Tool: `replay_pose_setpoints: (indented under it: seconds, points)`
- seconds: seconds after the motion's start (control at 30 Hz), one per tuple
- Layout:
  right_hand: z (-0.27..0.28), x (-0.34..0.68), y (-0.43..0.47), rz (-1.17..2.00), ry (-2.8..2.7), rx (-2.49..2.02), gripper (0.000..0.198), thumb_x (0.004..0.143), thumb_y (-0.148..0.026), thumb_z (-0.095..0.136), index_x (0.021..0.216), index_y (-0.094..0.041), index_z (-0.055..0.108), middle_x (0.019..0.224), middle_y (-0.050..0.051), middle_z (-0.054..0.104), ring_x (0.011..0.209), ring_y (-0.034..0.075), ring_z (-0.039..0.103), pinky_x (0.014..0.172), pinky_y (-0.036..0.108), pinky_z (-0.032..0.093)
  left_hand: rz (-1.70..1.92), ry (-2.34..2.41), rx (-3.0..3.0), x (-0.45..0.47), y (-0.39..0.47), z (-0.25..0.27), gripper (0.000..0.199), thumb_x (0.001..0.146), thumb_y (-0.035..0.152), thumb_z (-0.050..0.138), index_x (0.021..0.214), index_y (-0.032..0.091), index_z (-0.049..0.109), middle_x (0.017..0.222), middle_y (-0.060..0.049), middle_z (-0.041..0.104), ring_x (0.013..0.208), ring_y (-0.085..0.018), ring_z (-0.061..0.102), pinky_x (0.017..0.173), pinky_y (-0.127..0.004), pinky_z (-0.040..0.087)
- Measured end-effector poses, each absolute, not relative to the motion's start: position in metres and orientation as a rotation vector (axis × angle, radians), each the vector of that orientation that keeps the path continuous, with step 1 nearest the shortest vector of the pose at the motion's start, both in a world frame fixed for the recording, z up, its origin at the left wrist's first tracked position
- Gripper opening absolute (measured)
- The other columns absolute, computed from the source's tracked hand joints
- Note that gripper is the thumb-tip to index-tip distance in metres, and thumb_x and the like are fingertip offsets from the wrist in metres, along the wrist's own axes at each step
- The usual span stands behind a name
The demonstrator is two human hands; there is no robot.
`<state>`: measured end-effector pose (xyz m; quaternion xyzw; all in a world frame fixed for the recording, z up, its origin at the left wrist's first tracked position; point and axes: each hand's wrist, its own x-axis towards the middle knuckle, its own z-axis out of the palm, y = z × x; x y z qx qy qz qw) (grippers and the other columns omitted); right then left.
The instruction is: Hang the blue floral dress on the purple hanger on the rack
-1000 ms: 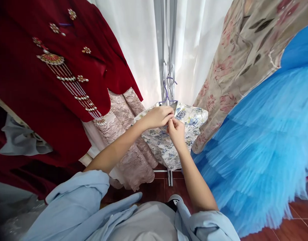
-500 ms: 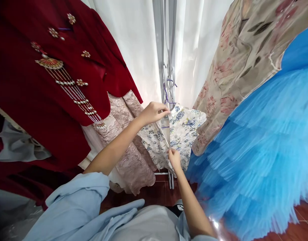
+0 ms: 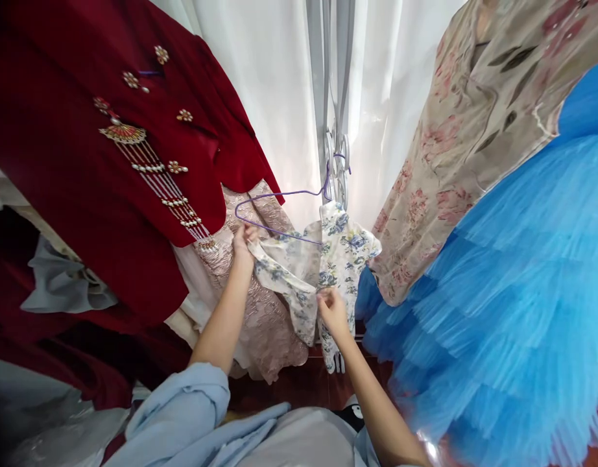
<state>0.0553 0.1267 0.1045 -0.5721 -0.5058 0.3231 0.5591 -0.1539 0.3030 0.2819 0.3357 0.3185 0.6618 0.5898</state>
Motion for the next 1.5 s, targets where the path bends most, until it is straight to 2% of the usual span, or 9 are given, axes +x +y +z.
replay_pose_setpoints:
  seconds: [0.17,0.27,0.33,0.5,0.63,0.77,0.97,1.23,1.5]
  points:
    - [0.125,0.042,0.116,0.618,-1.479,-1.233,0.055,0.073,-0.039,0.076,0.123,-0.021,0.060,0.125,0.014,0.066,0.112,0.032,0.060,0.094,0.044,0.050,1.361,0.747,0.773,-0.083,0.224,0.214,0.032,0.095,0.042,0.049,0.072,0.022,0.041,0.051,0.009,0.029,0.039,-0.007,0.018,0.039,-0.021,0.017]
    - [0.141,0.049,0.106,0.800,-1.598,-1.282,0.028,0.073,-0.035,0.075,0.093,-0.019,0.065,0.087,0.006,0.068,0.084,0.026,0.062,0.075,0.036,0.052,1.148,0.654,1.258,-0.044,0.185,0.200,0.037,0.091,0.053,0.055,0.074,0.020,0.052,0.057,0.003,0.045,0.049,-0.011,0.039,0.048,-0.023,0.031]
    - [0.155,0.066,0.093,0.920,-1.662,-1.368,0.024,0.074,-0.035,0.074,0.070,-0.020,0.056,0.063,-0.002,0.055,0.062,0.017,0.049,0.058,0.029,0.043,0.858,0.500,1.615,-0.033,0.168,0.198,0.044,0.089,0.062,0.058,0.078,0.019,0.062,0.070,-0.003,0.059,0.066,-0.016,0.054,0.064,-0.028,0.043]
    - [0.211,0.141,0.052,1.320,-1.796,-1.139,0.033,0.086,-0.043,0.069,0.069,-0.018,0.054,0.061,-0.005,0.043,0.057,0.010,0.036,0.053,0.024,0.030,0.278,0.314,1.634,-0.045,0.144,0.178,0.079,0.072,0.090,0.052,0.096,0.016,0.067,0.096,-0.009,0.066,0.092,-0.023,0.059,0.086,-0.033,0.047]
    - [0.249,0.215,0.042,1.215,-1.588,-1.284,0.036,0.081,-0.047,0.076,0.070,-0.016,0.060,0.058,-0.004,0.046,0.052,0.009,0.037,0.048,0.023,0.026,0.018,0.432,1.643,-0.070,0.137,0.171,0.051,0.072,0.063,0.074,0.090,0.016,0.065,0.086,-0.002,0.063,0.080,-0.019,0.055,0.077,-0.030,0.045]
    - [0.269,0.278,0.084,0.920,-1.449,-1.323,0.035,0.067,-0.047,0.085,0.065,-0.017,0.067,0.057,0.000,0.057,0.052,0.013,0.048,0.049,0.025,0.034,0.256,0.711,1.966,-0.089,0.136,0.199,0.010,0.081,0.026,0.056,0.078,0.017,0.056,0.074,0.003,0.053,0.071,-0.014,0.047,0.067,-0.026,0.035]
    - [0.299,0.277,0.196,0.821,-1.391,-1.109,0.032,0.062,-0.047,0.085,0.071,-0.021,0.068,0.064,0.000,0.062,0.056,0.014,0.051,0.050,0.025,0.037,0.557,1.112,2.164,-0.089,0.120,0.251,0.023,0.089,0.023,0.040,0.067,0.019,0.039,0.061,0.003,0.042,0.063,-0.014,0.042,0.060,-0.027,0.027]
    - [0.318,0.223,0.223,1.273,-1.513,-1.010,0.047,0.067,-0.051,0.084,0.094,-0.022,0.060,0.061,-0.008,0.058,0.045,0.010,0.048,0.044,0.021,0.034,0.834,1.249,1.995,-0.154,0.136,0.255,0.007,0.076,0.022,0.049,0.074,0.018,0.054,0.073,0.002,0.053,0.073,-0.016,0.050,0.066,-0.024,0.036]
    - [0.324,0.232,0.213,1.072,-1.622,-1.062,0.051,0.060,-0.057,0.089,0.090,-0.019,0.074,0.076,0.003,0.072,0.066,0.018,0.062,0.058,0.027,0.048,0.780,1.274,1.973,-0.226,0.254,0.323,0.011,0.061,0.010,0.063,0.070,0.016,0.067,0.072,-0.002,0.061,0.068,-0.017,0.051,0.062,-0.025,0.038]
